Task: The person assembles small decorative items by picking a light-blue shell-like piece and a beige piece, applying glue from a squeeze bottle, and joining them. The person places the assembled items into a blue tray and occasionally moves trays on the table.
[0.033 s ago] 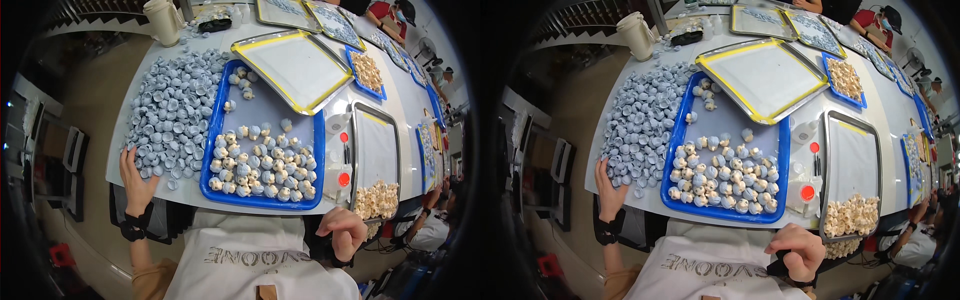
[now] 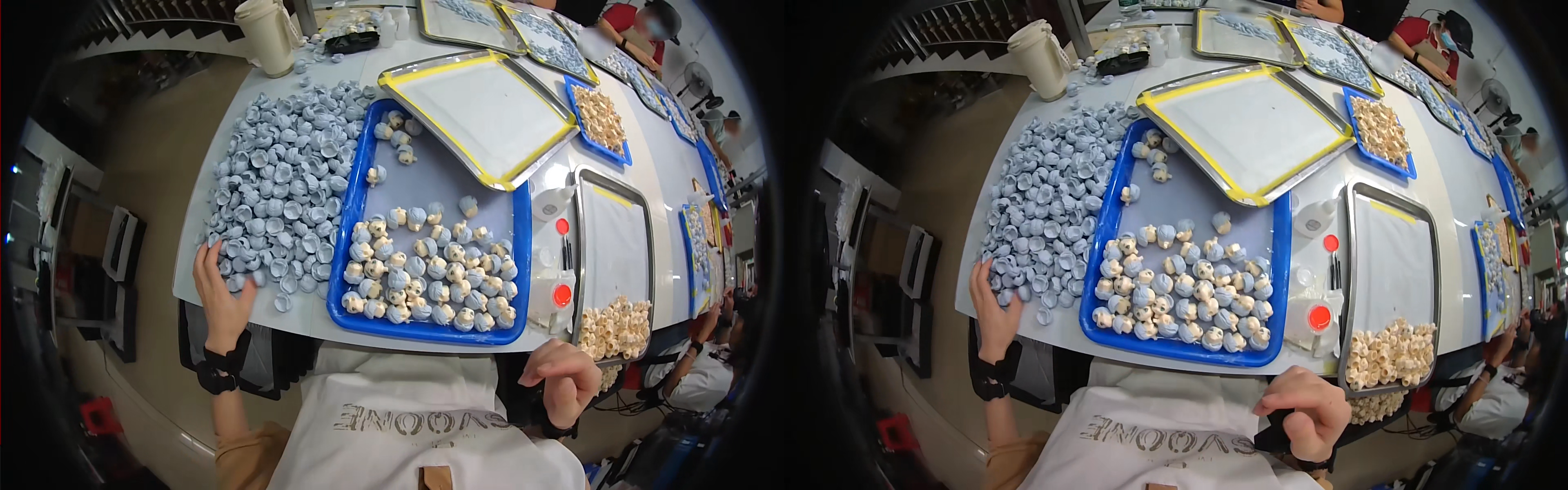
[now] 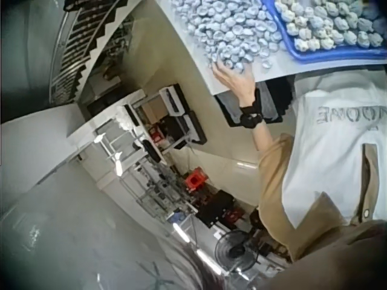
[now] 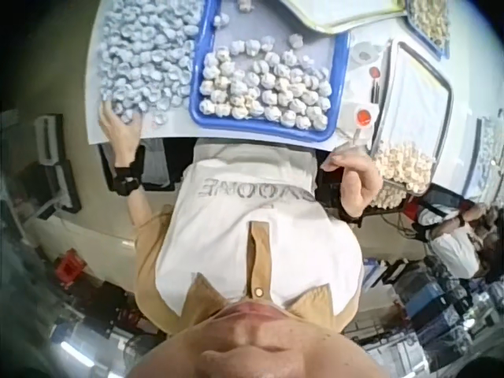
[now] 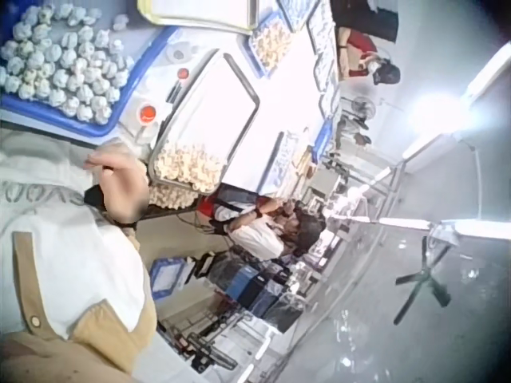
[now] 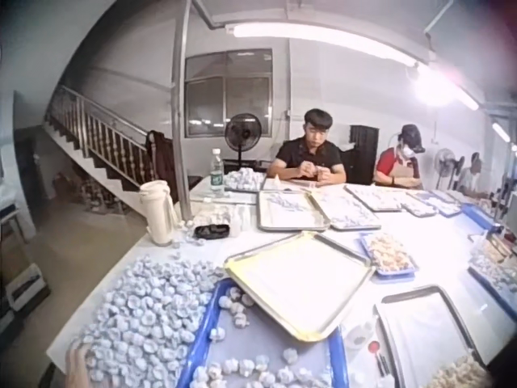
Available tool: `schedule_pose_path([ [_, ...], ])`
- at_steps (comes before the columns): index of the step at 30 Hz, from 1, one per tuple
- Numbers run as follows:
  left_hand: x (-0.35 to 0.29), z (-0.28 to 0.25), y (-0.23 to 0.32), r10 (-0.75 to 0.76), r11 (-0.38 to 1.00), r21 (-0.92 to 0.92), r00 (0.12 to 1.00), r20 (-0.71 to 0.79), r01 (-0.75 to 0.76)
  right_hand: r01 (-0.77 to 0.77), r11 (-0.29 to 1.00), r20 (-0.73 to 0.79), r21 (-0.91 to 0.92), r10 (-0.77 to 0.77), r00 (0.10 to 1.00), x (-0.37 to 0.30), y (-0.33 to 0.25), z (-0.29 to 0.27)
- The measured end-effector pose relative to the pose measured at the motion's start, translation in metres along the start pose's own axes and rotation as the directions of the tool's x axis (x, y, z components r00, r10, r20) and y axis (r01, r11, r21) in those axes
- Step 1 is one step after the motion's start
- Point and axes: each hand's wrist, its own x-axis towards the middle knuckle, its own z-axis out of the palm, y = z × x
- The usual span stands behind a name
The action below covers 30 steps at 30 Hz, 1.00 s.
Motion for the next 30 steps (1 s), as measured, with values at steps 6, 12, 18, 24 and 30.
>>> schedule_pose_path([
  [6, 0.005, 0.0, -0.008, 0.02, 1.0, 0.013, 0.999, -0.049, -0.02, -0.009, 0.999, -0.163, -0.053, 0.0, 0.987, 0.001, 0.004, -0.002],
  [12, 0.003, 0.022, -0.03, -0.084, 0.98, -0.196, 0.976, -0.2, 0.044, -0.057, 0.952, -0.225, -0.301, -0.013, 0.974, 0.006, -0.005, -0.018],
  [18, 0.001, 0.019, -0.043, -0.039, 0.997, 0.063, 0.975, -0.217, 0.054, -0.471, 0.499, -0.636, -0.727, -0.231, 0.737, 0.008, -0.038, -0.11],
  [24, 0.01, 0.017, -0.031, 0.001, 0.98, 0.192, 0.965, -0.262, 0.051, -0.474, 0.116, -0.461, -0.873, 0.125, 0.879, -0.009, -0.028, -0.176],
  [30, 0.009, 0.017, -0.027, -0.123, 0.989, 0.055, 0.963, -0.241, 0.14, -0.098, -0.057, -0.108, -0.994, 0.208, 0.972, 0.013, -0.007, -0.206],
])
